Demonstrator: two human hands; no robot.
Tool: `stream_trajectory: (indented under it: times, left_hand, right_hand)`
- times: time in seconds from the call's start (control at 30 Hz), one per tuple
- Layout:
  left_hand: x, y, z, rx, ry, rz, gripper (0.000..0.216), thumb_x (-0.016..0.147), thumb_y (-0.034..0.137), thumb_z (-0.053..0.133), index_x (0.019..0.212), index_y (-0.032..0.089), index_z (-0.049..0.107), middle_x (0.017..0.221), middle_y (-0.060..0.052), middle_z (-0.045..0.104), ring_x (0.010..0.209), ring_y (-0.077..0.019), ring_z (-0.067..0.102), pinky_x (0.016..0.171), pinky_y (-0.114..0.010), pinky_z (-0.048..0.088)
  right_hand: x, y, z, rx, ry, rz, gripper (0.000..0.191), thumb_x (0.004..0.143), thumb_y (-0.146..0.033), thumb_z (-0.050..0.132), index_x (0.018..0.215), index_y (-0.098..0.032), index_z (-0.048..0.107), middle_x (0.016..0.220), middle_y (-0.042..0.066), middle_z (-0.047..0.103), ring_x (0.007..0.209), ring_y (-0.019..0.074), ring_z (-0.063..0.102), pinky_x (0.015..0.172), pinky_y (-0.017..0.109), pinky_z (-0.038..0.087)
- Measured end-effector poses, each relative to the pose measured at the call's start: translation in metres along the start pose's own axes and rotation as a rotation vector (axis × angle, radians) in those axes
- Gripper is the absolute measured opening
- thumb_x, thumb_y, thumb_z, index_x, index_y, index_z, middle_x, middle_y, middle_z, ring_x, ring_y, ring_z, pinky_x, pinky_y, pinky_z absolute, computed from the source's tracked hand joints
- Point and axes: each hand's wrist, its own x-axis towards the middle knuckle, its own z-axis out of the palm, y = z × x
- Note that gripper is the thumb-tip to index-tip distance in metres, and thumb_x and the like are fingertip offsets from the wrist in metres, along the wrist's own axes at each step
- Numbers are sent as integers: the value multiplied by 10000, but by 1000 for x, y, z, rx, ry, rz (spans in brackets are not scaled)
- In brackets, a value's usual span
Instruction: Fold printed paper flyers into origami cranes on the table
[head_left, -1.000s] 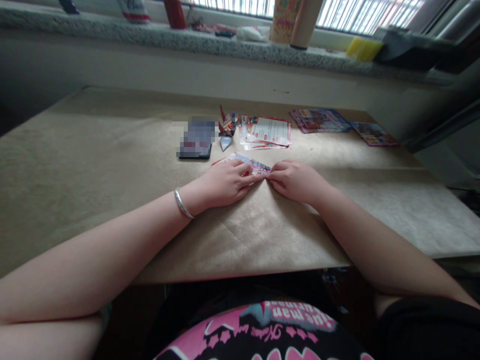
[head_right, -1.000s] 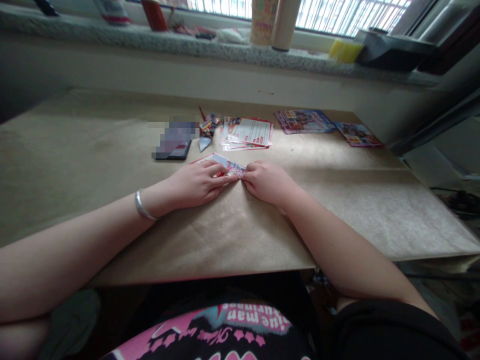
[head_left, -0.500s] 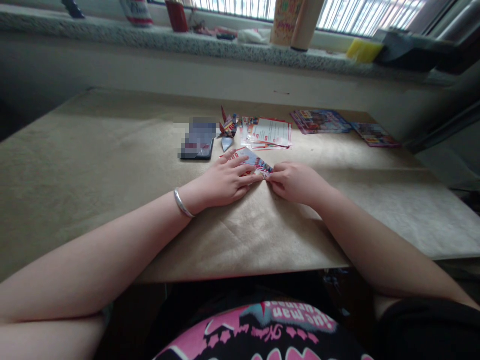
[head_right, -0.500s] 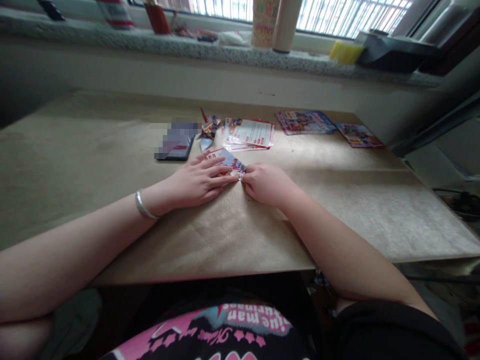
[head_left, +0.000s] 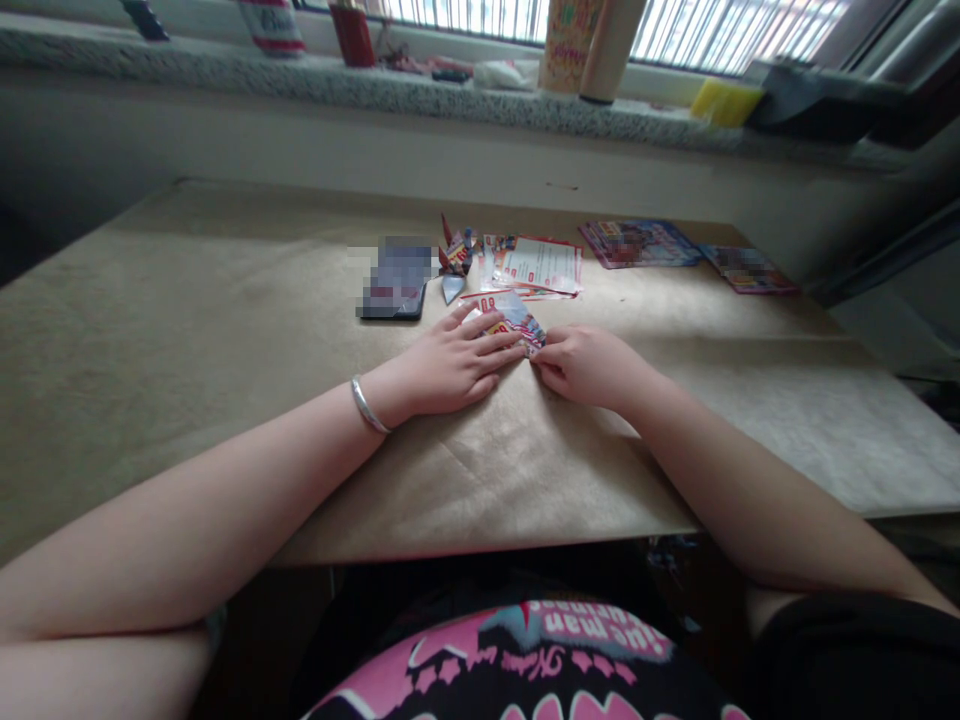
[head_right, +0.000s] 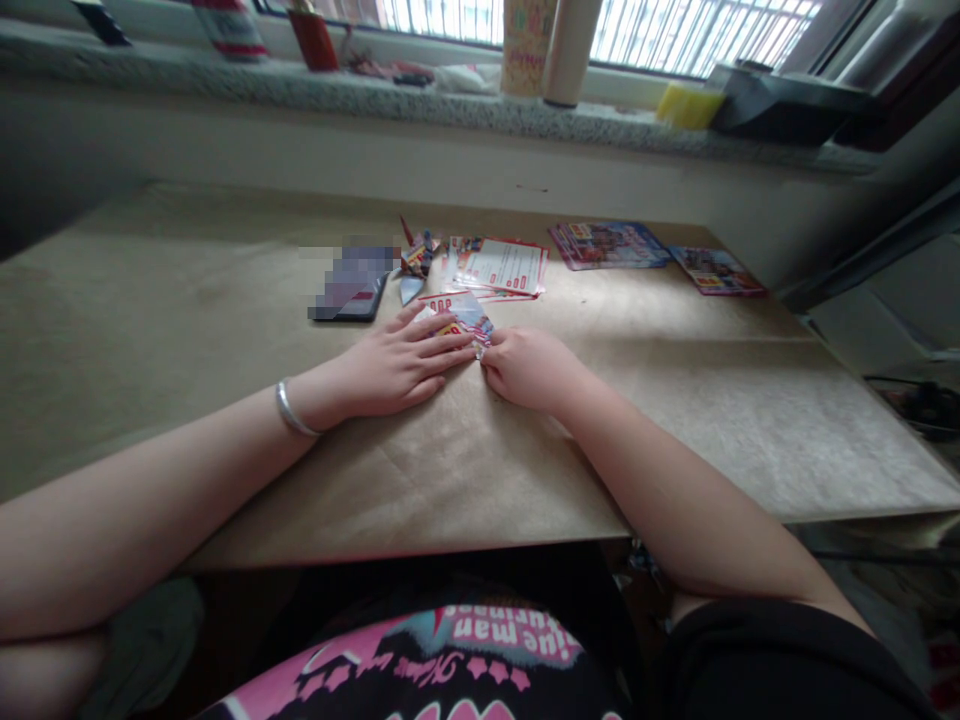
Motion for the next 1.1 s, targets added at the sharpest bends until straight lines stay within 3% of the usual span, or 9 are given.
stream_trajectory:
  times: [0.1,0.2,0.37,0.53,0.9,1.1]
  left_hand:
    - [0,-1,0,-8,-2,31,515,972,317,483,1483,259,467,1511,-21,501,1442,-278,380,1260,-531,135]
    - [3,2,-2,0,12,41,477,959,298,487,1429,229,535,1414,-35,595,1375,-273,455,1253,-524,165]
    - [7,8,-10,16,38,3,398,932,265,471,1282,211,653,1209,-54,696,1222,-243,571,1224,-495,251]
    - [4,4,-14,50,44,-43,377,935,244,454,1234,235,683,1153,-29,714,1150,-213,604,1231,-475,243]
    - [-4,-10,-26,68,-82,-155,407,897,262,407,1098,262,761,1053,-29,735,1007,-195,651,1156,-463,329]
    - [-8,-16,-34,148,-152,-161,422,895,283,378,1010,249,783,984,-24,754,880,-177,667,949,-371,472]
  right_hand:
    - [0,2,2,18,16,-19,299,917,-191,483,936,-150,778,924,108,705,761,174,613,741,291,436]
    - [0,6,5,48,45,-37,299,911,-192,490,956,-153,783,914,105,703,766,175,614,755,294,442]
    - [-1,9,8,90,81,-50,291,896,-192,506,942,-158,791,883,99,697,757,173,608,754,300,447]
    - [-2,10,10,108,105,-46,289,891,-194,505,929,-165,790,880,93,692,753,172,602,749,303,447]
    - [-3,9,12,107,119,-35,283,893,-204,505,921,-175,785,876,87,686,772,176,603,741,297,448]
    - [-3,10,14,106,136,-37,276,878,-190,511,903,-163,784,864,89,684,772,174,605,739,289,448]
